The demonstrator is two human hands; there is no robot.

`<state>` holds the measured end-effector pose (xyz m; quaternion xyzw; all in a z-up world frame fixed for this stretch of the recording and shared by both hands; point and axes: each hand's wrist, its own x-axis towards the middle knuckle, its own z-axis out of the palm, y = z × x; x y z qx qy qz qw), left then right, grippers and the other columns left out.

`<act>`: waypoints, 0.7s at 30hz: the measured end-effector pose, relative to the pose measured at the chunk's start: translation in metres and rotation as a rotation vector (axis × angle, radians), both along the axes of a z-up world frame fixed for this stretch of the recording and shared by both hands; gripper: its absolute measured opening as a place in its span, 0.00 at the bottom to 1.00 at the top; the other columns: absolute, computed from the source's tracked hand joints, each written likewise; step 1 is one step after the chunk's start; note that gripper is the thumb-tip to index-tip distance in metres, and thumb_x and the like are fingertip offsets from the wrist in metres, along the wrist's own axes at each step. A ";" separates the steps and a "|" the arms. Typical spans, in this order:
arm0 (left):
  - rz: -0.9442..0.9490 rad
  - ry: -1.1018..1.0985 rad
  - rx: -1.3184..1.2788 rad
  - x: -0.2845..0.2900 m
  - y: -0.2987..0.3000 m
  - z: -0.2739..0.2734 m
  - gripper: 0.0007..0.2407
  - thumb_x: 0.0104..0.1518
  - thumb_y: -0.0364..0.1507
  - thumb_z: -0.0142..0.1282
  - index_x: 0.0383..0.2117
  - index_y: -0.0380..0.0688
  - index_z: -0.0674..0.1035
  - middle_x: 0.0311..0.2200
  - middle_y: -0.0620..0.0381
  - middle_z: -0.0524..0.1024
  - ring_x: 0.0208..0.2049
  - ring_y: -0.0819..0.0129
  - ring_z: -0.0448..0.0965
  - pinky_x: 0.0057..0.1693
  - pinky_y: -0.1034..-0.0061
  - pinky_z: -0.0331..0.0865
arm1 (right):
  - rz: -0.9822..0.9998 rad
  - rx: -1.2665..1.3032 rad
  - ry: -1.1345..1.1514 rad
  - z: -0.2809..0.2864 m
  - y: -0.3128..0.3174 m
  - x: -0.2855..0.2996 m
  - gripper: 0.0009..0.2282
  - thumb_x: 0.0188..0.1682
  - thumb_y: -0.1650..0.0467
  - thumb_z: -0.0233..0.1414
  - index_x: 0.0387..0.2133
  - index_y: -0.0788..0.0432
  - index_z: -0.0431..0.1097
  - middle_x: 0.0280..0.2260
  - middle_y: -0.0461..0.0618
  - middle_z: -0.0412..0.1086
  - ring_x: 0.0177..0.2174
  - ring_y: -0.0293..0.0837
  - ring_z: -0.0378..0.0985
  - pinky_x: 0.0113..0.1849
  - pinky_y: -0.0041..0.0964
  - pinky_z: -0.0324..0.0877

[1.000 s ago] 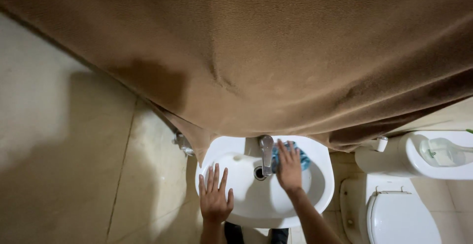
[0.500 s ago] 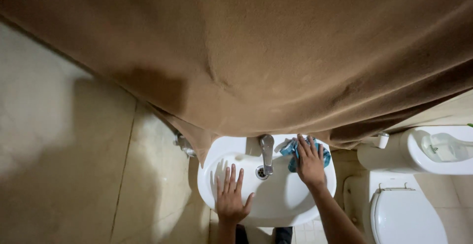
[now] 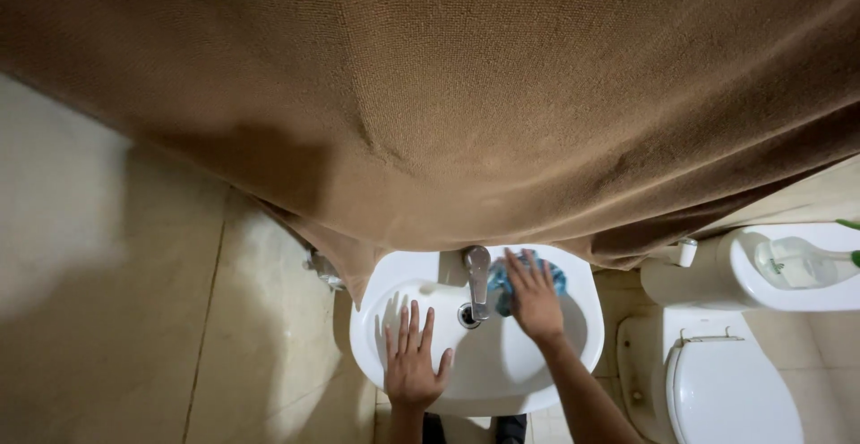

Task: The person cleans a bathroom using a blue cloth. They wipe the shower wall and faucet, then move to the sink to clean the basin and faucet. Finally, they wipe the floor tiles around the toilet.

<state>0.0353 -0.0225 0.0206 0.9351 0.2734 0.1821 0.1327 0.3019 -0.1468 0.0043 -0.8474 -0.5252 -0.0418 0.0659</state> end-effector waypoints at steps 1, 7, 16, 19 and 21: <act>0.003 -0.004 -0.002 0.000 0.000 0.002 0.32 0.60 0.46 0.47 0.70 0.47 0.57 0.73 0.47 0.45 0.73 0.51 0.42 0.70 0.44 0.35 | 0.003 -0.002 -0.004 0.000 -0.008 0.008 0.30 0.48 0.66 0.46 0.68 0.52 0.52 0.70 0.45 0.44 0.68 0.54 0.41 0.65 0.64 0.36; 0.014 0.041 -0.101 -0.003 -0.001 0.004 0.33 0.59 0.46 0.47 0.70 0.48 0.56 0.73 0.47 0.44 0.72 0.52 0.41 0.70 0.45 0.33 | -0.160 0.117 0.024 0.003 -0.020 0.016 0.24 0.58 0.61 0.38 0.68 0.48 0.50 0.71 0.39 0.44 0.71 0.49 0.41 0.68 0.56 0.35; 0.036 -0.023 -0.069 -0.002 -0.004 0.004 0.32 0.59 0.45 0.48 0.70 0.48 0.58 0.73 0.47 0.47 0.73 0.53 0.43 0.72 0.48 0.35 | -0.102 0.032 0.002 -0.005 0.017 -0.031 0.24 0.55 0.68 0.38 0.67 0.48 0.51 0.72 0.43 0.45 0.71 0.53 0.42 0.68 0.60 0.34; 0.040 -0.028 -0.029 -0.003 -0.002 0.007 0.33 0.57 0.44 0.49 0.70 0.48 0.58 0.73 0.47 0.47 0.73 0.53 0.45 0.72 0.48 0.36 | -0.022 0.140 0.117 0.003 0.010 -0.020 0.27 0.52 0.67 0.41 0.68 0.53 0.49 0.71 0.44 0.45 0.70 0.54 0.41 0.68 0.56 0.36; 0.025 -0.025 -0.075 -0.002 -0.003 0.007 0.33 0.57 0.45 0.50 0.69 0.46 0.58 0.72 0.45 0.47 0.72 0.51 0.44 0.70 0.46 0.35 | 0.080 -0.061 -0.099 0.004 -0.002 0.000 0.26 0.53 0.67 0.39 0.68 0.54 0.48 0.70 0.48 0.42 0.68 0.54 0.40 0.65 0.60 0.35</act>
